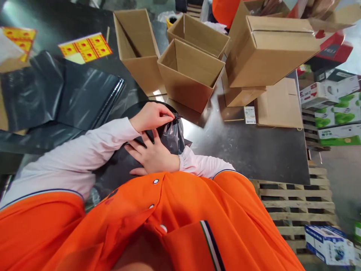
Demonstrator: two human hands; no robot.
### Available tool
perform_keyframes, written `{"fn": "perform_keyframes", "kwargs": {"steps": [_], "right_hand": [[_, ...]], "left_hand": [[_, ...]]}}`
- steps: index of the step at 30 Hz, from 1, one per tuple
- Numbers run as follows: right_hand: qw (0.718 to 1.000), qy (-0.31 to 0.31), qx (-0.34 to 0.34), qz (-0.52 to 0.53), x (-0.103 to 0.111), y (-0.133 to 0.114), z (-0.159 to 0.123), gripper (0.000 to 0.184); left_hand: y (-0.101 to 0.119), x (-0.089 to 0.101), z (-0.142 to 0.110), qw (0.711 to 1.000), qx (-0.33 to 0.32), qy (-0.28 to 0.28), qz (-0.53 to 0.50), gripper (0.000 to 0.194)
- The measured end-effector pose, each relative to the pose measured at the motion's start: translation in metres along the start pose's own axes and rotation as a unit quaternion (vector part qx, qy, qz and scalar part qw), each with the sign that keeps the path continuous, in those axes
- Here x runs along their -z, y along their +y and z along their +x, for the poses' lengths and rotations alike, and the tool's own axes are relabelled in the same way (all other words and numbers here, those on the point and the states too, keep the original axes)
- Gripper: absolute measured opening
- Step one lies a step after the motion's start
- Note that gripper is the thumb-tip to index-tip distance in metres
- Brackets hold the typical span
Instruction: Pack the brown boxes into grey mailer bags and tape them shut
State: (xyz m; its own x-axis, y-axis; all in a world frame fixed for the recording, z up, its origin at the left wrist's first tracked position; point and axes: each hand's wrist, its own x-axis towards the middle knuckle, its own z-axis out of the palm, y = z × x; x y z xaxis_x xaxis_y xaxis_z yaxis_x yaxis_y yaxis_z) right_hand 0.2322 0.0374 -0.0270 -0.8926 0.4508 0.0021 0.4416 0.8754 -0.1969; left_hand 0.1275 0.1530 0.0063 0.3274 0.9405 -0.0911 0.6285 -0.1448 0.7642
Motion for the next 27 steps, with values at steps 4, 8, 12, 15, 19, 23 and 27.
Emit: {"fn": "perform_keyframes", "kwargs": {"steps": [4, 8, 12, 15, 19, 23, 27], "right_hand": [[1.0, 0.014, 0.0, -0.011, -0.002, 0.001, -0.001, 0.084], [0.999, 0.037, 0.009, -0.015, -0.006, 0.002, -0.003, 0.082], [0.999, 0.042, 0.007, -0.027, -0.009, 0.002, -0.003, 0.084], [0.999, 0.034, 0.0, -0.034, -0.008, 0.0, -0.002, 0.086], [0.999, 0.008, -0.005, -0.034, -0.003, 0.0, -0.001, 0.086], [0.999, -0.016, -0.006, -0.035, 0.002, 0.0, 0.0, 0.086], [0.999, -0.024, -0.012, -0.036, 0.004, -0.001, 0.0, 0.086]], "left_hand": [[-0.01, 0.018, 0.022, 0.978, 0.135, -0.002, -0.162, 0.011], [-0.025, 0.037, 0.046, 0.93, 0.222, 0.048, -0.287, 0.024], [-0.027, 0.031, 0.053, 0.918, 0.222, -0.058, -0.322, 0.01], [-0.025, 0.014, 0.055, 0.909, 0.204, -0.152, -0.329, 0.029], [-0.027, -0.003, 0.058, 0.911, 0.153, -0.206, -0.322, 0.037], [-0.029, -0.007, 0.057, 0.936, 0.108, -0.171, -0.287, 0.036], [-0.025, -0.005, 0.053, 0.948, 0.108, -0.143, -0.263, 0.034]]}}
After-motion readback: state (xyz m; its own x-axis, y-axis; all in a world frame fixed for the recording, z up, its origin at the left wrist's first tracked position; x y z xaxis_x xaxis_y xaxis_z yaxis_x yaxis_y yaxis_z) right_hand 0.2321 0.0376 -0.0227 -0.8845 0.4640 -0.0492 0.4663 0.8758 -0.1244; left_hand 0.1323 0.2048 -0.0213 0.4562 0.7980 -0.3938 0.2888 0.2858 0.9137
